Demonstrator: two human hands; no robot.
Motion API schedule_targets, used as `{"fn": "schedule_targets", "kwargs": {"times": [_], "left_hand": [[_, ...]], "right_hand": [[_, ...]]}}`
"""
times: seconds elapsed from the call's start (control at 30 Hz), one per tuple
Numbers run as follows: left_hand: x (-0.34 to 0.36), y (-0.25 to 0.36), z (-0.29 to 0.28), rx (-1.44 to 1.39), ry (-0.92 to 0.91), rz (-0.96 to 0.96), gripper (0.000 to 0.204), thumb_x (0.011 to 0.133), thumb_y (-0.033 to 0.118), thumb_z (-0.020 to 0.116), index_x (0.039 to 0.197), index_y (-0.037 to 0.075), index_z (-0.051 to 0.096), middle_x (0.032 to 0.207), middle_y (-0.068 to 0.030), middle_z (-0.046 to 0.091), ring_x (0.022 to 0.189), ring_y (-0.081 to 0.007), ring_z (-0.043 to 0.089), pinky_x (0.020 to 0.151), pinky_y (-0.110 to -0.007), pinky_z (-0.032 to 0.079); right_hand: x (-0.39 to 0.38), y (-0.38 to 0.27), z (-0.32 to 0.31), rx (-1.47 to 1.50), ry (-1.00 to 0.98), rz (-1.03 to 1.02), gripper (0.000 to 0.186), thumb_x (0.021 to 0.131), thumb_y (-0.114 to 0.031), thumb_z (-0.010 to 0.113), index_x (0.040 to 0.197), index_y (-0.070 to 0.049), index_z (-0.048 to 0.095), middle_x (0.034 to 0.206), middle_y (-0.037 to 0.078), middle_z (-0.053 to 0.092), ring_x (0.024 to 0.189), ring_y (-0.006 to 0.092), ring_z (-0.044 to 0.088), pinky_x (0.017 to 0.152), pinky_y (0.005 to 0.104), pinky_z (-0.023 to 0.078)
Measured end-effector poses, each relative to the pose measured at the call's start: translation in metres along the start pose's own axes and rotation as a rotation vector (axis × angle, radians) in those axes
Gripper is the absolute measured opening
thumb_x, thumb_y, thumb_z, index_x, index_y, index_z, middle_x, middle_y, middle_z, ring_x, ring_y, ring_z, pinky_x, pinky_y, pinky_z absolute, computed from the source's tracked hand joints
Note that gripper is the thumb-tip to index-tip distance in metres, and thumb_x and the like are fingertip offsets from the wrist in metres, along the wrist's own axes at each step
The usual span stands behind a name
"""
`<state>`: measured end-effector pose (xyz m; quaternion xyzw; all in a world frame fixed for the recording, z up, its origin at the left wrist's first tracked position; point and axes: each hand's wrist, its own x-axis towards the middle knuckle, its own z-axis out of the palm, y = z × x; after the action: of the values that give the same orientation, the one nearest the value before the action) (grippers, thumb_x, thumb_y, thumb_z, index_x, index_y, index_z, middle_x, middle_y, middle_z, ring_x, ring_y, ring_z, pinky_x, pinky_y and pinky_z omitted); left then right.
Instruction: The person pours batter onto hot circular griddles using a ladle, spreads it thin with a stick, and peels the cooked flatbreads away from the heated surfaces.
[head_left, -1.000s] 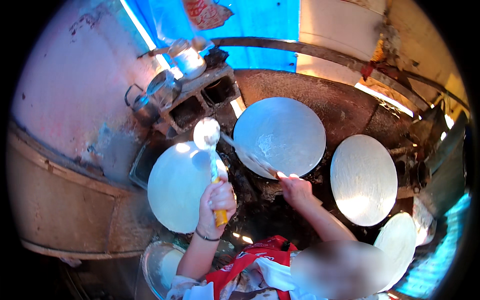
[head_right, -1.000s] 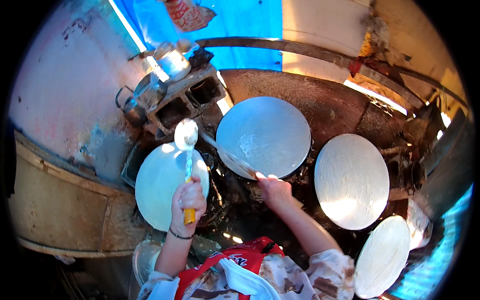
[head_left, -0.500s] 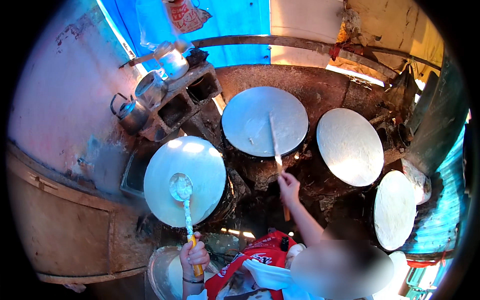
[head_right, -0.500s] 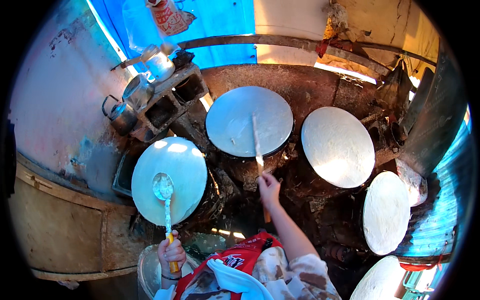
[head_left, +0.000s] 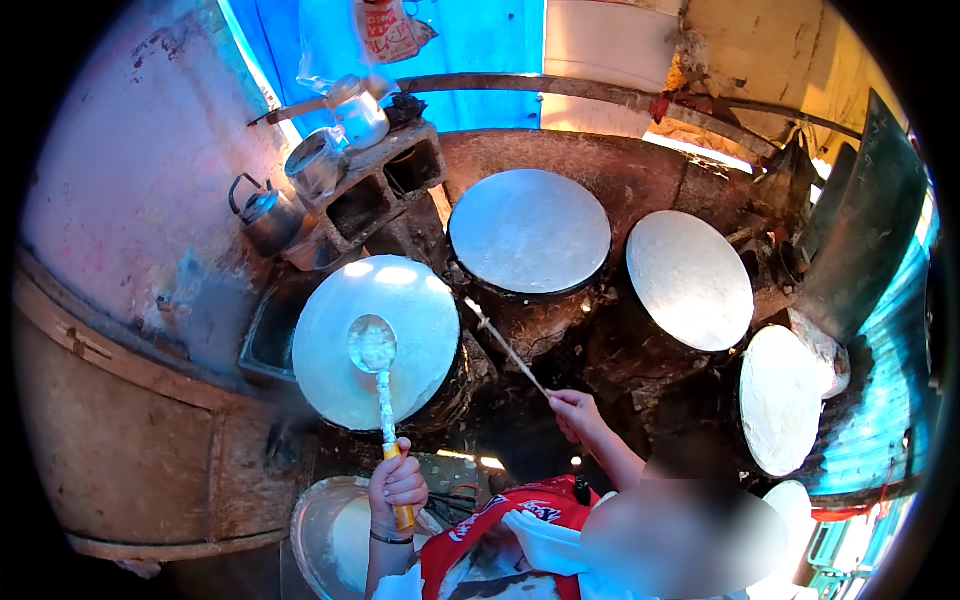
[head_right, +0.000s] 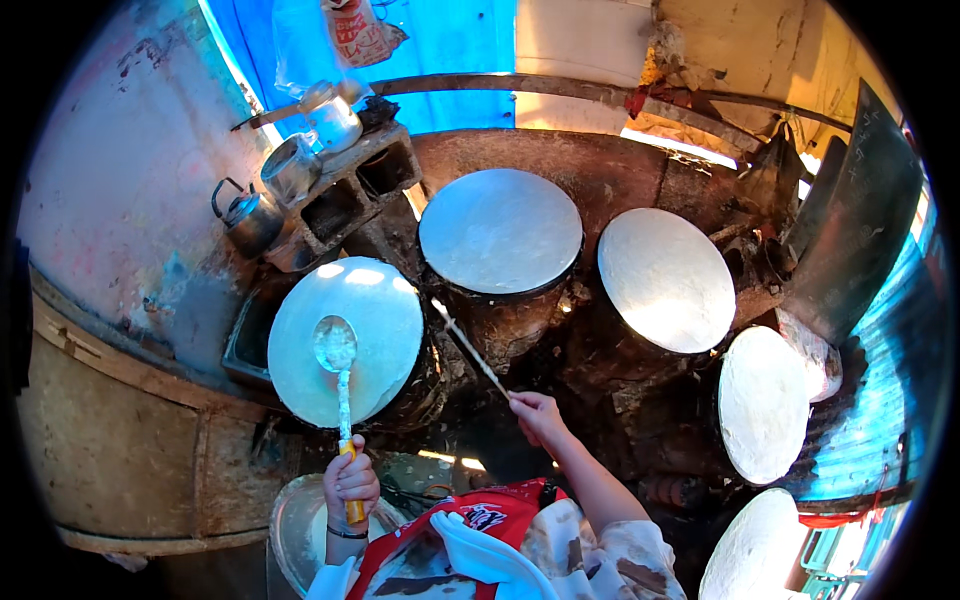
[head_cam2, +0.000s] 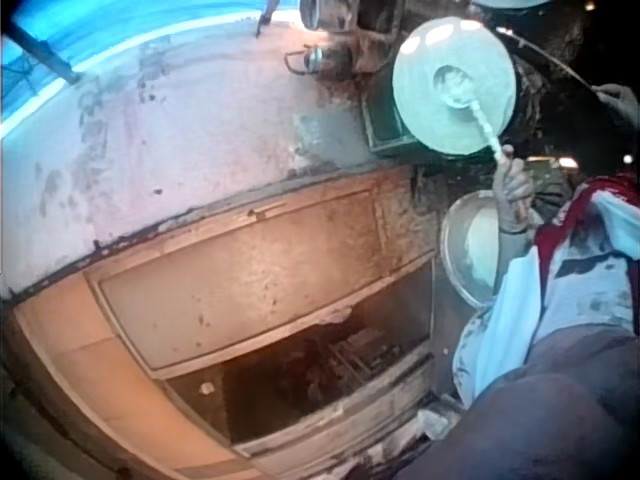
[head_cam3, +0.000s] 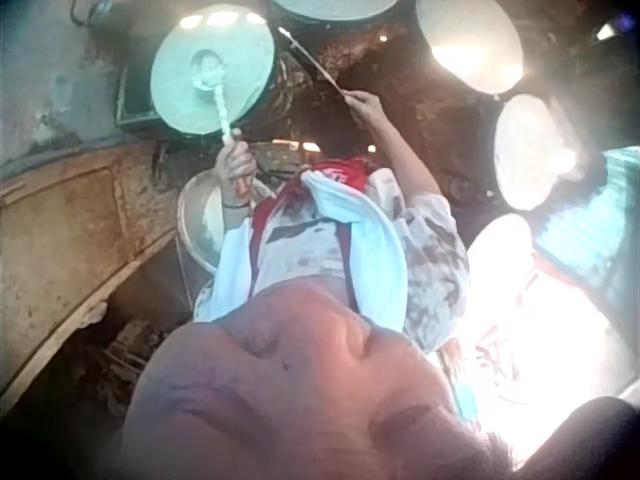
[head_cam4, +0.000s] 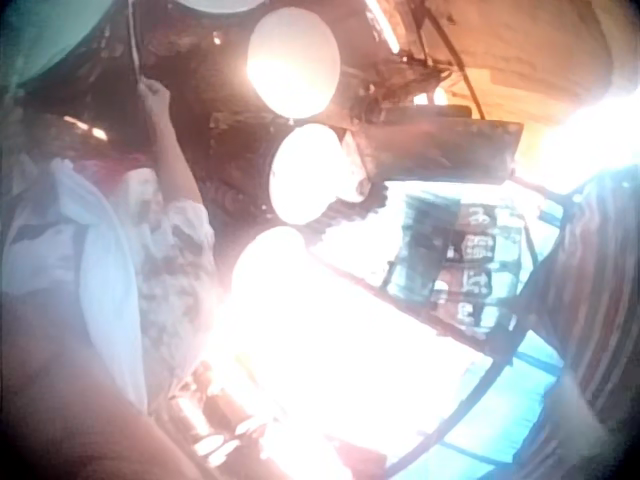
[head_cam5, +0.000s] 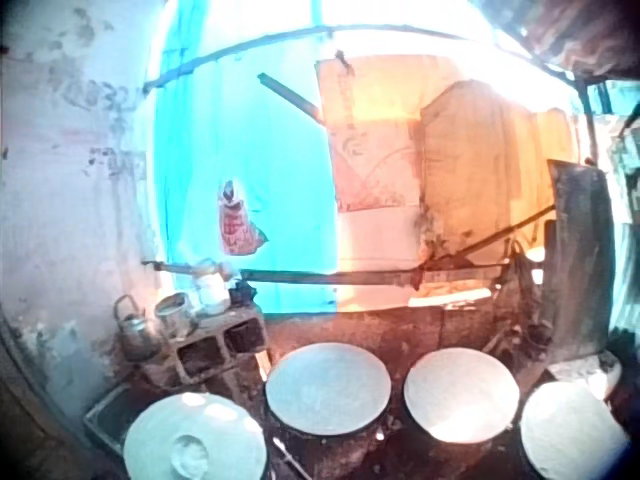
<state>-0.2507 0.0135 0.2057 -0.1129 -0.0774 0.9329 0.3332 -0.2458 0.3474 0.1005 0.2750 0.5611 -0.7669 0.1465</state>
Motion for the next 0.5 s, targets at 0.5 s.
{"fn": "schedule_targets", "kwargs": {"times": [0.5], "left_hand": [[0.076, -0.112, 0.002, 0.025, 0.028, -0.131, 0.032, 0.098, 0.017, 0.033, 0.12, -0.007, 0.04, 0.061, 0.0007, 0.036, 0.044, -0.0058, 0.041, 0.042, -0.021, 0.039]], "right_hand": [[-0.102, 0.0, -0.15, 0.106, 0.474, -0.479, 0.038, 0.086, -0.018, 0.065, 0.121, -0.004, 0.06, 0.078, -0.001, 0.063, 0.066, 0.0032, 0.05, 0.06, 0.0205, 0.043]]}}
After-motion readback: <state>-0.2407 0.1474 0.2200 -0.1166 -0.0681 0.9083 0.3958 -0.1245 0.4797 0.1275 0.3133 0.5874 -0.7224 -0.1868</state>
